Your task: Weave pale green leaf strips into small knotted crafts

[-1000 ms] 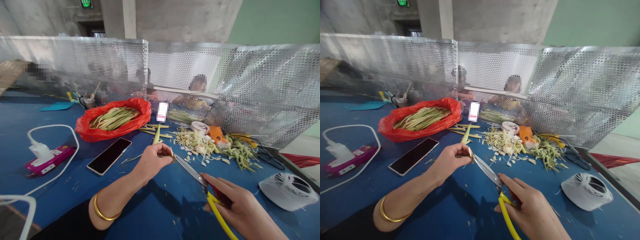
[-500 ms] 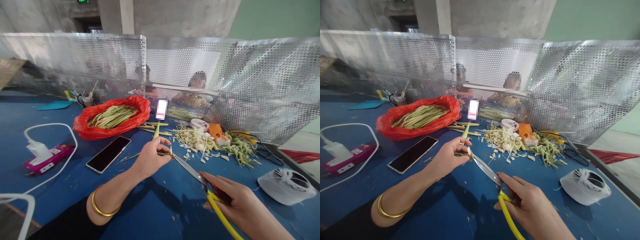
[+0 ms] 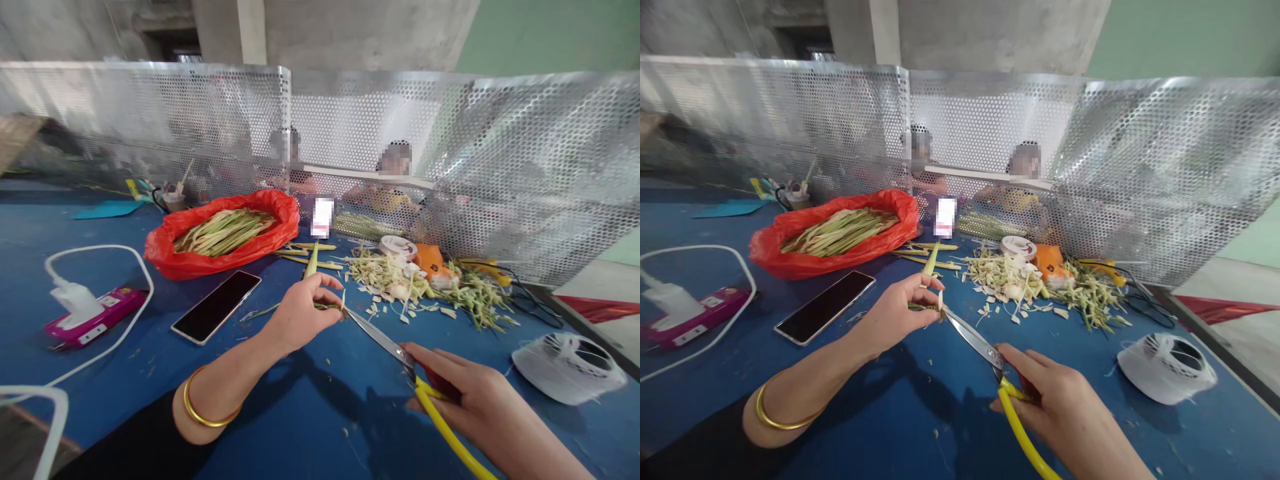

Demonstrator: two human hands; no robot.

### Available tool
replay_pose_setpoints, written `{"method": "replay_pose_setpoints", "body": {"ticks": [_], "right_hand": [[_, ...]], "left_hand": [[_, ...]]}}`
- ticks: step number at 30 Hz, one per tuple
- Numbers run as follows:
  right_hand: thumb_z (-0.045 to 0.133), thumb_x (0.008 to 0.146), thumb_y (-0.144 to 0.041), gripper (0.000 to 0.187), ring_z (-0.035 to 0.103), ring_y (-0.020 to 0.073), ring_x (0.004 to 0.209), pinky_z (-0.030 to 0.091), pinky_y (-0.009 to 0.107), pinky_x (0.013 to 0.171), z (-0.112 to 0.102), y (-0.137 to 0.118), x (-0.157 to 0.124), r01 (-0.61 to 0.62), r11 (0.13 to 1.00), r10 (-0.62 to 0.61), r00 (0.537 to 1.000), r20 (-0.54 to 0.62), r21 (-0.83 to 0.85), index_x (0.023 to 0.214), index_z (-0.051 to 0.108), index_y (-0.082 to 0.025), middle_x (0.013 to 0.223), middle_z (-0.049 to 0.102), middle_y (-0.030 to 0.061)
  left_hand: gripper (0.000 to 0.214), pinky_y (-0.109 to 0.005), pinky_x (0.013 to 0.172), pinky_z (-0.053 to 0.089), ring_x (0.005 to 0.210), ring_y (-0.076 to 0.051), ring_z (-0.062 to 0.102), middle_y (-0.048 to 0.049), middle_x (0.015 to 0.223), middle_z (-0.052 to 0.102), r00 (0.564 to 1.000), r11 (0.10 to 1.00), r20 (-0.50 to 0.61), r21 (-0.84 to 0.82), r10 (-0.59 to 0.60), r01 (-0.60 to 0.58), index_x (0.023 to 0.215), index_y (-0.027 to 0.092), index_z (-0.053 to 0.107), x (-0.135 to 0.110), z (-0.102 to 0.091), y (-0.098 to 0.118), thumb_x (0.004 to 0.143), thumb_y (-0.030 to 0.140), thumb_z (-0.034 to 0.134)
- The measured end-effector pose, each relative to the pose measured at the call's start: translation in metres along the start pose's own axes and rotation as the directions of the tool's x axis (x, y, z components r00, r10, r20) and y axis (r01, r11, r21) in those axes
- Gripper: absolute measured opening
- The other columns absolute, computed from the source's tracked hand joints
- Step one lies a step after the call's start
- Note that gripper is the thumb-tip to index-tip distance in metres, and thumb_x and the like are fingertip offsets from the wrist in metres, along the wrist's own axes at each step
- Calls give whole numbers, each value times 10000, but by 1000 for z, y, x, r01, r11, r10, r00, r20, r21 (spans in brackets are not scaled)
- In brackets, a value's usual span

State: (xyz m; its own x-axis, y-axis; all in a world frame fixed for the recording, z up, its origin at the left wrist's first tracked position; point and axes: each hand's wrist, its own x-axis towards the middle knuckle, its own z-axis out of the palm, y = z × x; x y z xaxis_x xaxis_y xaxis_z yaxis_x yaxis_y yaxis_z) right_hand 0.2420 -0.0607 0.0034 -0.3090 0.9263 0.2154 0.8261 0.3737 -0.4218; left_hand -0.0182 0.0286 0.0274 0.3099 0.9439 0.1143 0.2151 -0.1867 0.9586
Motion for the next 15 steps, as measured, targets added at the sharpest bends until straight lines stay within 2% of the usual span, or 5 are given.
{"method": "replay_pose_setpoints", "body": {"ticks": [4, 7, 10, 12, 15], "right_hand": [[696, 780, -427, 480, 722, 187, 780, 563, 165, 652, -2, -1, 0, 20, 1000, -20, 1000, -11, 2, 1225, 652, -253, 1007, 749, 57], [691, 771, -457, 502, 718, 203, 837, 563, 175, 699, -2, 1, 2, -45, 999, 46, 997, -60, 17, 1217, 652, -229, 1031, 743, 51], [621, 813, -497, 545, 710, 203, 828, 564, 184, 687, -1, 2, 3, -123, 990, 127, 990, -61, 65, 1266, 605, -193, 970, 743, 45], [590, 834, -501, 571, 704, 187, 796, 563, 187, 683, -1, 1, 3, -141, 983, 147, 988, -47, 122, 1310, 558, -188, 950, 736, 39], [615, 816, -492, 576, 701, 181, 815, 559, 189, 718, 1, -2, 2, -134, 979, 146, 987, -67, 155, 1310, 554, -201, 1015, 725, 49]], "left_hand": [[352, -311, 735, 490, 744, -175, 653, -38, 812, 721, 1000, 1000, 4, 9, -14, 14, 992, 178, 586, -1, -1, 2, 652, 144, 671], [348, -306, 768, 488, 772, -173, 658, -41, 815, 720, 999, 999, -20, -23, -47, 47, 1001, 174, 625, -1, 0, 3, 662, 136, 690], [266, -255, 775, 485, 771, -141, 651, -42, 815, 708, 991, 970, -31, -208, -133, 124, 947, 153, 682, 0, 2, 1, 684, 132, 712], [149, -220, 727, 491, 714, -114, 643, -34, 777, 691, 976, 880, 17, -430, -216, 202, 859, 136, 694, 1, 3, -1, 711, 121, 706], [60, -215, 676, 515, 627, -96, 634, -21, 697, 663, 932, 628, 131, -706, -337, 326, 764, 122, 671, 2, 5, -3, 752, 64, 661]]}}
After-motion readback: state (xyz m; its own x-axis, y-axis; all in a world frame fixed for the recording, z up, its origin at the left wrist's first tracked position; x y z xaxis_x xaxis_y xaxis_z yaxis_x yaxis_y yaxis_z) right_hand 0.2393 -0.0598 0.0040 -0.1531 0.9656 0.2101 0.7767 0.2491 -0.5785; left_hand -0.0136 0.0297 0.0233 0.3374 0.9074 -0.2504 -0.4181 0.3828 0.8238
